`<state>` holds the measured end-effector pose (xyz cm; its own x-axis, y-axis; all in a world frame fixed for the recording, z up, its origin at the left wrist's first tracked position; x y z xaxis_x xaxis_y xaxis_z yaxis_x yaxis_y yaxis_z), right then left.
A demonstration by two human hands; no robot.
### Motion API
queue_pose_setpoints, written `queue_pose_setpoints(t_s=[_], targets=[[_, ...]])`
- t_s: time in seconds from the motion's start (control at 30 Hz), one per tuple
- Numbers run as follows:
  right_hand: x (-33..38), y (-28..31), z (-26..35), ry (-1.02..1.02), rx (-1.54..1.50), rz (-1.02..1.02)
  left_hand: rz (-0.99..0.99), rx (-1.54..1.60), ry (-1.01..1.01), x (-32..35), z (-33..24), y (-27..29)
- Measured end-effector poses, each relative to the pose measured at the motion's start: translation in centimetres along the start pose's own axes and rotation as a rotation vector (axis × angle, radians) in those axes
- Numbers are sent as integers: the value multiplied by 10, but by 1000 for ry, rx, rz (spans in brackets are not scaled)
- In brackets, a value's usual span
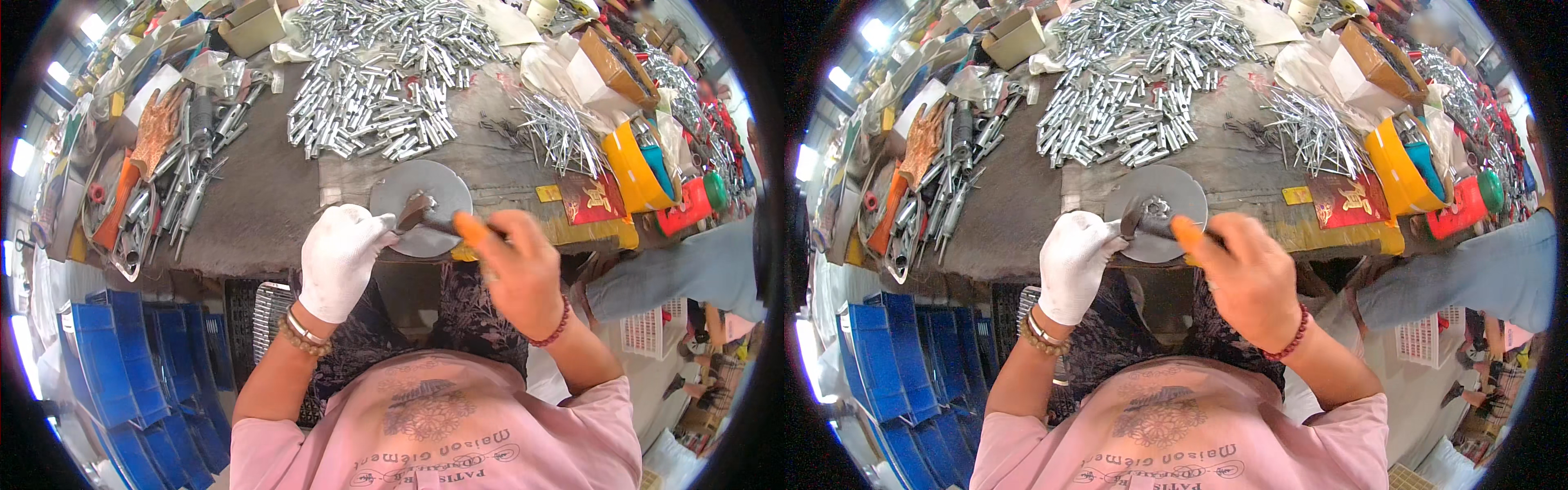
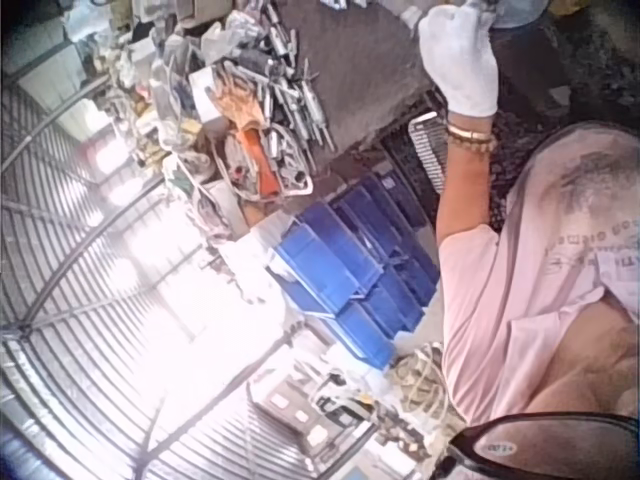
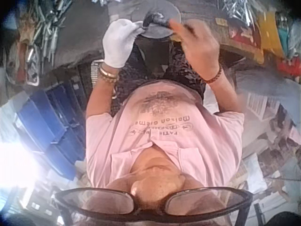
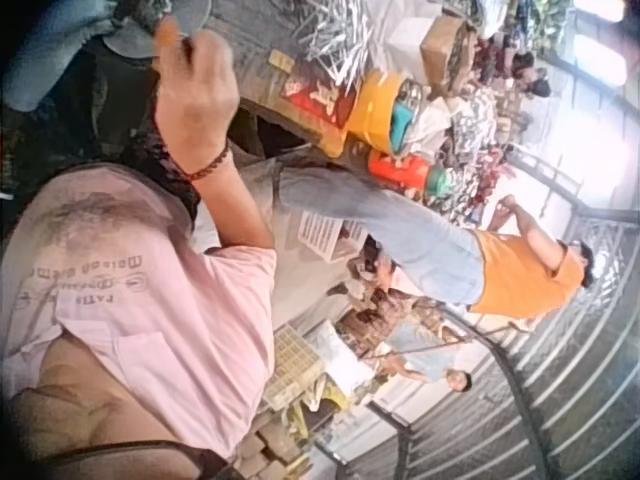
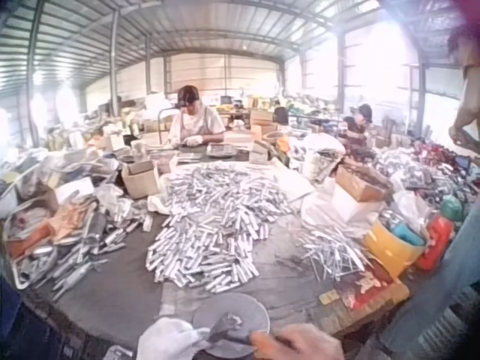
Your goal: The person assembles small metal hardware components by hand, using a hammer to tap them into a metal base.
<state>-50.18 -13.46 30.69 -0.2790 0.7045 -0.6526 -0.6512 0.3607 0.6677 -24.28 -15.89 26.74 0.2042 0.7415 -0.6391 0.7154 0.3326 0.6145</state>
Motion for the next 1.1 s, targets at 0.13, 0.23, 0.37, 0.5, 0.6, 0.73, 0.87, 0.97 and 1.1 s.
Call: queue_pose_setpoints(t_s=[0.13,0.23,0.37,0.5,0.6,0.73,0.87,0.97,1.1], targets=[[-1,-4,0,8,-27,7,2,-7,9,0,1,-1],[-1,2,4,20,-26,-58,-8,4,5,1,1,-1],[5,-9,-1,45,-3,4,11,-4,-5,-2,1,-1],[-7,-5,-5,-37,-80,12,-9,3,21,0,1,-2],[-17,-2,-11,-58,-125,-34,-21,14,43,1,1,-1],[-12,11,7,25,-83,-175,-27,52,23,-1,0,1],[8,-11,1,82,-7,39,15,-17,17,0,1,-1],[0,-14,-1,57,-55,-42,9,-13,24,0,3,-1],[-22,-5,-10,-73,-139,-46,-15,24,12,3,6,-1]])
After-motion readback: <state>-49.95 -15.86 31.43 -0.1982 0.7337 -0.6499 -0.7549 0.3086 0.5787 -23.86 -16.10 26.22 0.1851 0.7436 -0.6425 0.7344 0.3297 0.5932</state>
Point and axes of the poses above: each hand's wrist, its own x-axis away from the middle knuckle, its own y-axis out of the back of the hand, z = x × y, the point moved 1 cm from there along -x, towards the middle knuckle, and after that the axes turned 6 degrees about -z, right-handed, at the moved point
